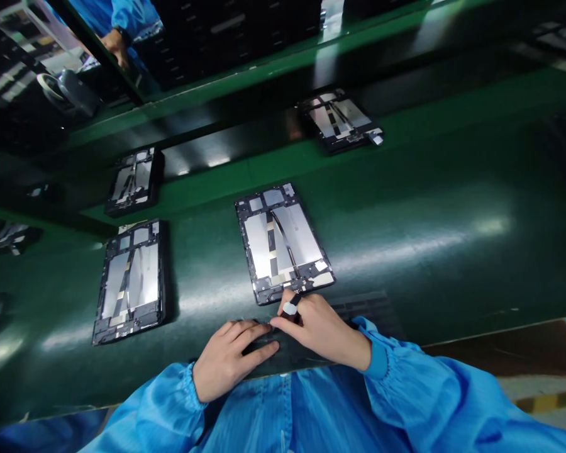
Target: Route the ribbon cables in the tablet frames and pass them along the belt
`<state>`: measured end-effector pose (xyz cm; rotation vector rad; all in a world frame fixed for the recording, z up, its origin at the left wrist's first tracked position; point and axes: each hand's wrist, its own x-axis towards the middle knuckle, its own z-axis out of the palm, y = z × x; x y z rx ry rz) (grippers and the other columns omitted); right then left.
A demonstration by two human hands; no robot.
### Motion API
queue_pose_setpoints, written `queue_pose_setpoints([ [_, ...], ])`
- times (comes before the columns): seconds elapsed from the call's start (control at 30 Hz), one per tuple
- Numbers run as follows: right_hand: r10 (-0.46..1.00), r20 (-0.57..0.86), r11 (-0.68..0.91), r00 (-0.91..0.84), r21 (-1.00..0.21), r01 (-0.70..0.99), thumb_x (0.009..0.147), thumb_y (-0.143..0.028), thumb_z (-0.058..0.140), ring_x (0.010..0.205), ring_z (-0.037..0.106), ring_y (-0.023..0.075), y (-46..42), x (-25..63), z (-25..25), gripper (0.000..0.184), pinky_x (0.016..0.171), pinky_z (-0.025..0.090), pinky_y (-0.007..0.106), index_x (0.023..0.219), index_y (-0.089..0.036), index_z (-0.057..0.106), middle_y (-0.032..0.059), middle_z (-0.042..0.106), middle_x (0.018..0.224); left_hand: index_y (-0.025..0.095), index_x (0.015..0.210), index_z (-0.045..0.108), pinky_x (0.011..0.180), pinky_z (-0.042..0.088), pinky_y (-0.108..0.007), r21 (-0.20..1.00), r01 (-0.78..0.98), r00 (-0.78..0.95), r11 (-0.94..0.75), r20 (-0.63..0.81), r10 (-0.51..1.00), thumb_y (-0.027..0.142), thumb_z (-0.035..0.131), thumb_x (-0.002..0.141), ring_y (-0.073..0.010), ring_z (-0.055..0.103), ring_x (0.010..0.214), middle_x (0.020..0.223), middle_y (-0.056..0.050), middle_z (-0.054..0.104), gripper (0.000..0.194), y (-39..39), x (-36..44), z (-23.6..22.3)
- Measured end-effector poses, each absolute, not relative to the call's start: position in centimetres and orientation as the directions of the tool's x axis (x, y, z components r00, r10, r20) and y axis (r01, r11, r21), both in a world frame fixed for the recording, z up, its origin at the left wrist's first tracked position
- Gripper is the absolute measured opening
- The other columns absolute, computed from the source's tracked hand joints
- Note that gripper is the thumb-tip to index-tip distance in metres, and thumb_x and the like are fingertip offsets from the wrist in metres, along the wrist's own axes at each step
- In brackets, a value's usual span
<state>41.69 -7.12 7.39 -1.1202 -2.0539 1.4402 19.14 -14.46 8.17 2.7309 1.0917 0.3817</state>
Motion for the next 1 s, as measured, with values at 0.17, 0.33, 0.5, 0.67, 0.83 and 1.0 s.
queue_pose_setpoints([
  [0.17, 0.782, -0.171, 0.050, -0.599, -0.941, 0.334, 0.091, -0.032, 0.060, 0.065, 0.061, 0.0143, -7.3, 41.7, 7.0, 0.020, 0.059, 0.044, 0.025, 0.079, -0.017, 0.060, 0.0016, 0.063, 0.073, 0.025, 0.123, 0.065, 0.079, 0.041, -0.031, 0.273, 0.655, 0.686, -0.705, 0.179, 0.706, 0.019, 0.051, 0.098, -0.0199, 0.052, 0.105, 0.121, -0.004, 0.061, 0.029, -14.7, 19.3, 8.2],
  [0.33, 0.832, -0.187, -0.116, -0.522, -0.979, 0.166, 0.092, -0.039, 0.057, 0.062, 0.061, 0.0123, -4.7, 42.9, 8.1, 0.025, 0.058, 0.051, 0.023, 0.081, -0.016, 0.058, 0.0018, 0.061, 0.073, 0.023, 0.120, 0.065, 0.076, 0.042, -0.030, 0.320, 0.667, 0.638, -0.673, 0.222, 0.737, 0.019, 0.051, 0.098, -0.0184, 0.055, 0.103, 0.120, -0.006, 0.063, 0.026, -14.2, 19.3, 8.5],
  [0.5, 0.722, -0.297, -0.206, -0.624, -0.954, 0.216, 0.084, -0.043, 0.066, 0.064, 0.067, 0.0154, -0.4, 41.9, 9.7, 0.029, 0.054, 0.054, 0.023, 0.080, -0.016, 0.055, 0.0028, 0.065, 0.070, 0.017, 0.118, 0.062, 0.080, 0.043, -0.030, 0.293, 0.744, 0.509, -0.600, 0.333, 0.794, 0.015, 0.057, 0.095, -0.0163, 0.055, 0.096, 0.113, -0.005, 0.066, 0.024, -12.3, 19.4, 8.3],
  [0.67, 0.603, -0.401, -0.255, -0.689, -0.916, 0.310, 0.084, -0.035, 0.065, 0.058, 0.068, 0.0159, 1.1, 40.3, 9.3, 0.024, 0.048, 0.053, 0.021, 0.081, -0.014, 0.055, 0.0037, 0.067, 0.064, 0.016, 0.116, 0.061, 0.081, 0.044, -0.030, 0.216, 0.761, 0.517, -0.611, 0.367, 0.773, 0.015, 0.059, 0.094, -0.0166, 0.056, 0.095, 0.113, -0.004, 0.068, 0.022, -11.4, 19.5, 7.6],
  [0.83, 0.607, -0.414, -0.246, -0.678, -0.909, 0.336, 0.086, -0.031, 0.063, 0.058, 0.069, 0.0164, 1.1, 40.1, 8.9, 0.019, 0.051, 0.056, 0.023, 0.082, -0.014, 0.056, 0.0048, 0.069, 0.066, 0.014, 0.116, 0.061, 0.081, 0.045, -0.030, 0.214, 0.765, 0.502, -0.607, 0.391, 0.771, 0.014, 0.061, 0.093, -0.0161, 0.057, 0.094, 0.112, -0.004, 0.068, 0.023, -11.6, 19.6, 7.6],
  [1.0, 0.605, -0.430, -0.274, -0.670, -0.903, 0.332, 0.085, -0.031, 0.065, 0.058, 0.069, 0.0164, 1.1, 40.2, 9.3, 0.020, 0.052, 0.055, 0.023, 0.081, -0.014, 0.056, 0.0050, 0.069, 0.065, 0.014, 0.116, 0.061, 0.080, 0.045, -0.030, 0.237, 0.760, 0.495, -0.605, 0.394, 0.775, 0.013, 0.063, 0.091, -0.0157, 0.057, 0.094, 0.113, -0.003, 0.068, 0.025, -11.5, 19.7, 7.6],
])
